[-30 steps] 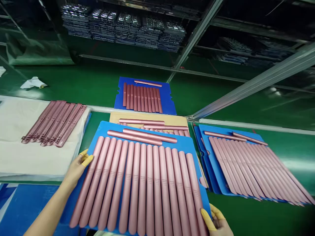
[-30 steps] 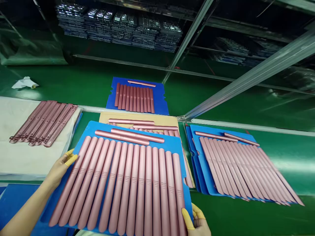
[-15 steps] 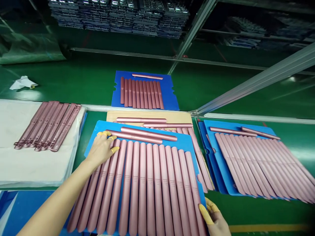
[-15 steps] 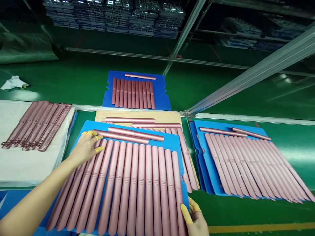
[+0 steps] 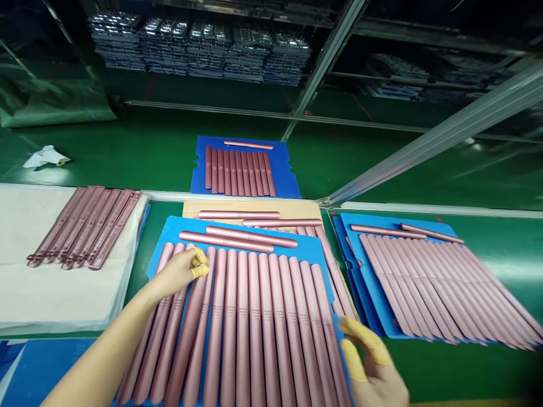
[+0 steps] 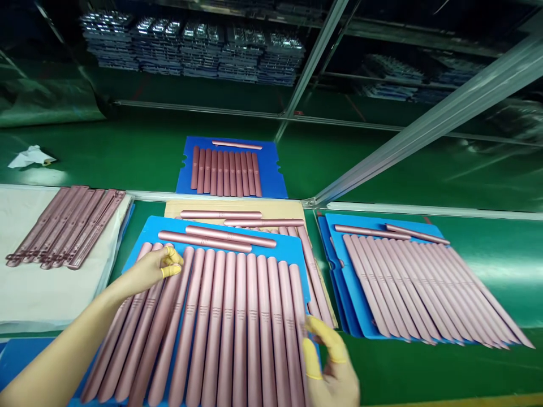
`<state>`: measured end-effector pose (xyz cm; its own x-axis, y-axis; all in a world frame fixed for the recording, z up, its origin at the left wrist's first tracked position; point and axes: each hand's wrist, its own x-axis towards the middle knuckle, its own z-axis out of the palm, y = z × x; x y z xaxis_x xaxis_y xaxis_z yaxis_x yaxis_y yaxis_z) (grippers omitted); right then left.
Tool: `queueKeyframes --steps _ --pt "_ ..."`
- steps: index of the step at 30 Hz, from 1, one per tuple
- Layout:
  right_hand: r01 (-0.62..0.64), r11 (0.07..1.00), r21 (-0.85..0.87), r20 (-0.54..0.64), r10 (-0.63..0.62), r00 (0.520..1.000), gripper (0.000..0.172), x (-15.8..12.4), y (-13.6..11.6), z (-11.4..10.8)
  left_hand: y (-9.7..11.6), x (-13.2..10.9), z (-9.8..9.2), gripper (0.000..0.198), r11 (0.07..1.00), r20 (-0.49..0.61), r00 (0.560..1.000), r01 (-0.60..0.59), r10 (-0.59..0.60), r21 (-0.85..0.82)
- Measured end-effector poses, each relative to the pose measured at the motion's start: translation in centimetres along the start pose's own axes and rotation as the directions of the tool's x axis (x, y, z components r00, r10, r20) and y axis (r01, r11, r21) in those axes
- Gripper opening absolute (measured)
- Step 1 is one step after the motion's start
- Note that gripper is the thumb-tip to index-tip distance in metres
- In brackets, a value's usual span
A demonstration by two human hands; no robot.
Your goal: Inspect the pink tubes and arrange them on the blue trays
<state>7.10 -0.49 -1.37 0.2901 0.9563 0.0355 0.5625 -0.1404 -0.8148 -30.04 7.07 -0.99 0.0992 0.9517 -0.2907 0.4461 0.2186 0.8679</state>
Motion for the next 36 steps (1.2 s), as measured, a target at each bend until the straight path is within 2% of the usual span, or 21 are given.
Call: queueKeyframes --steps 2,3,4,5,7,9,10,12,15,20,25,29,32,36 --pt "-0.004 0.993 0.116 0.199 -0.019 0.980 0.033 -1.1 -3.0 2.6 1.3 -1.1 0.0 0.013 0.980 0.062 0.998 0.041 -0.029 -0.195" --pt "0.021 0.985 0.171 0.330 -0.078 0.941 0.033 -1.7 -4.5 4.1 2.1 -1.7 -0.2 0.015 0.966 0.075 0.997 0.043 -0.024 -0.254" --pt "0.033 0.975 0.222 0.469 -0.136 0.873 0.037 -2.4 -6.1 5.6 2.9 -2.2 -0.3 0.016 0.954 0.074 0.997 0.033 -0.011 -0.299" --pt "0.030 0.962 0.272 0.589 -0.191 0.785 0.047 -3.0 -7.6 7.0 3.7 -2.8 -0.6 0.017 0.940 0.063 0.998 0.018 0.004 -0.340" --pt "0.002 0.937 0.349 0.760 -0.285 0.584 0.062 -4.2 -10.5 9.2 5.3 -3.8 -1.0 0.018 0.912 0.029 0.999 -0.020 0.035 -0.409" --pt "-0.074 0.931 0.358 0.864 -0.300 0.405 0.053 -5.1 -13.0 10.5 6.6 -4.7 -1.3 0.017 0.890 -0.031 0.997 -0.072 0.065 -0.451" --pt "-0.122 0.930 0.346 0.894 -0.288 0.342 0.042 -5.4 -14.0 10.9 7.1 -5.0 -1.4 0.016 0.883 -0.068 0.995 -0.100 0.077 -0.459" --pt "-0.207 0.920 0.332 0.920 -0.268 0.285 0.027 -5.8 -15.4 11.1 7.7 -5.7 -1.4 0.017 0.869 -0.147 0.985 -0.151 0.091 -0.471" --pt "-0.244 0.909 0.339 0.919 -0.264 0.294 0.023 -6.3 -16.3 10.9 8.3 -6.6 -1.2 0.022 0.840 -0.225 0.970 -0.197 0.092 -0.505" --pt "-0.109 0.930 0.351 0.875 -0.284 0.391 0.023 -6.9 -16.4 10.4 9.3 -8.4 -1.1 0.021 0.833 -0.245 0.961 -0.238 0.128 -0.499" --pt "-0.042 0.934 0.355 0.846 -0.302 0.440 0.021 -7.1 -17.3 9.5 10.1 -9.6 -0.7 0.023 0.835 -0.296 0.949 -0.249 0.109 -0.491" --pt "0.002 0.938 0.346 0.827 -0.306 0.472 0.018 -7.0 -17.5 9.4 10.5 -10.3 0.1 0.034 0.905 -0.358 0.927 -0.245 0.113 -0.347" --pt "0.027 0.937 0.348 0.817 -0.318 0.482 0.018 -7.0 -17.2 9.5 10.7 -10.5 0.6 0.038 0.910 -0.347 0.935 -0.202 0.069 -0.363" --pt "0.000 0.943 0.332 0.840 -0.296 0.455 0.019 -7.0 -16.9 9.3 10.8 -10.5 0.7 0.042 0.900 -0.319 0.946 -0.187 0.056 -0.395"
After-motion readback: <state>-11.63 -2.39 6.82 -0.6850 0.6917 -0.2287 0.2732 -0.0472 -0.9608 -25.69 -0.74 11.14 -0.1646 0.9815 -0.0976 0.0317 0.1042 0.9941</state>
